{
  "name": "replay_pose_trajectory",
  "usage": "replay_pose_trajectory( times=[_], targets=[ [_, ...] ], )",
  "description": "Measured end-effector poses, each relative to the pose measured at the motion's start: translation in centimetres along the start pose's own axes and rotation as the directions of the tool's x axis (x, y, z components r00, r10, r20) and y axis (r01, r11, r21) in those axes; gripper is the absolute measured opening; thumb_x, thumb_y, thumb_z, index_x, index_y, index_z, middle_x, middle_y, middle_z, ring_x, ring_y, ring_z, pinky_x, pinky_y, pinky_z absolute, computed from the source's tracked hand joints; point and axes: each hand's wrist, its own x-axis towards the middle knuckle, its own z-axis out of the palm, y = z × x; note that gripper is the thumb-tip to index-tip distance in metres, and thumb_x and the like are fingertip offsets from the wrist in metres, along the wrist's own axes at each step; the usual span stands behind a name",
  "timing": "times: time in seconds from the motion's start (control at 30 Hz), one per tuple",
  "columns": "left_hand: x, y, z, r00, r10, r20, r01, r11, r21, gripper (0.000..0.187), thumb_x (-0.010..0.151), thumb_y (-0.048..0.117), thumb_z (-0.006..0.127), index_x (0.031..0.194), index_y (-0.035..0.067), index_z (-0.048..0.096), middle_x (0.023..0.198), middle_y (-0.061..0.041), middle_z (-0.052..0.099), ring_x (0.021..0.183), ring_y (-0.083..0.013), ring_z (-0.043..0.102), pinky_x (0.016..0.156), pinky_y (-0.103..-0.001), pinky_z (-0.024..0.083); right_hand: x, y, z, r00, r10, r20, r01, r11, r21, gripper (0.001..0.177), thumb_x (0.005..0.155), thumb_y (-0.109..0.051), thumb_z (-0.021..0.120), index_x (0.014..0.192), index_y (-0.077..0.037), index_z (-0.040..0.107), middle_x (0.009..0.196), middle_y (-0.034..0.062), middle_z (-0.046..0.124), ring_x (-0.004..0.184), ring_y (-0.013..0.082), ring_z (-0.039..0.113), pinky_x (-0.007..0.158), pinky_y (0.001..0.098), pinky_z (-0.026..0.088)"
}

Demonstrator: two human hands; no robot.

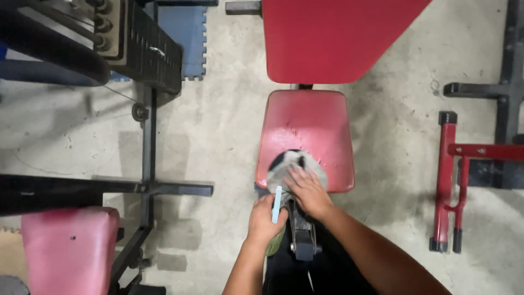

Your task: Cleaning and wiping down various parts of gym fitness machines using a spray bottle and a cloth.

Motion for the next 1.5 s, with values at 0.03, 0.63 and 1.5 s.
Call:
replay_pose_trajectory(
  times=[0.03, 0.63, 1.5],
  targets=[
    [0.0, 0.2, 0.0, 1.0, -0.01, -0.004, 0.01, 1.0, 0.001, 0.05, 0.075, 0.025, 0.072, 0.118, 0.001, 0.066, 0.111, -0.021, 0.07, 0.106, -0.0425, 0.063, 0.095, -0.048, 0.05, 2.0, 0.4, 0.0, 1.0, -0.006, 0.007, 0.006, 1.0, 0.006, 0.051, 0.083, -0.01, 0.051, 0.133, -0.011, 0.061, 0.146, 0.0153, 0.053, 0.143, 0.0362, 0.043, 0.118, 0.0546, 0.034],
    [7.5, 2.3, -4.8, 0.991, -0.109, 0.079, 0.097, 0.985, 0.141, 0.047, 0.09, 0.049, 0.065, 0.103, 0.006, 0.074, 0.096, -0.02, 0.073, 0.094, -0.0427, 0.067, 0.087, -0.051, 0.052, 4.6, -1.0, 1.4, 0.979, 0.044, 0.2, -0.05, 0.998, 0.025, 0.06, 0.089, -0.02, 0.063, 0.147, -0.013, 0.05, 0.158, 0.0121, 0.039, 0.15, 0.0342, 0.029, 0.12, 0.0596, 0.021],
    [12.8, -0.2, -7.5, 0.964, -0.134, 0.229, 0.149, 0.987, -0.051, 0.038, 0.08, 0.038, 0.07, 0.099, 0.006, 0.071, 0.094, -0.022, 0.071, 0.092, -0.0439, 0.067, 0.079, -0.051, 0.053, 17.5, 4.0, 4.0, 0.991, 0.113, 0.065, -0.102, 0.982, -0.159, 0.059, 0.091, -0.025, 0.061, 0.148, -0.015, 0.052, 0.162, 0.0107, 0.038, 0.153, 0.0347, 0.03, 0.124, 0.0546, 0.018]
  ],
)
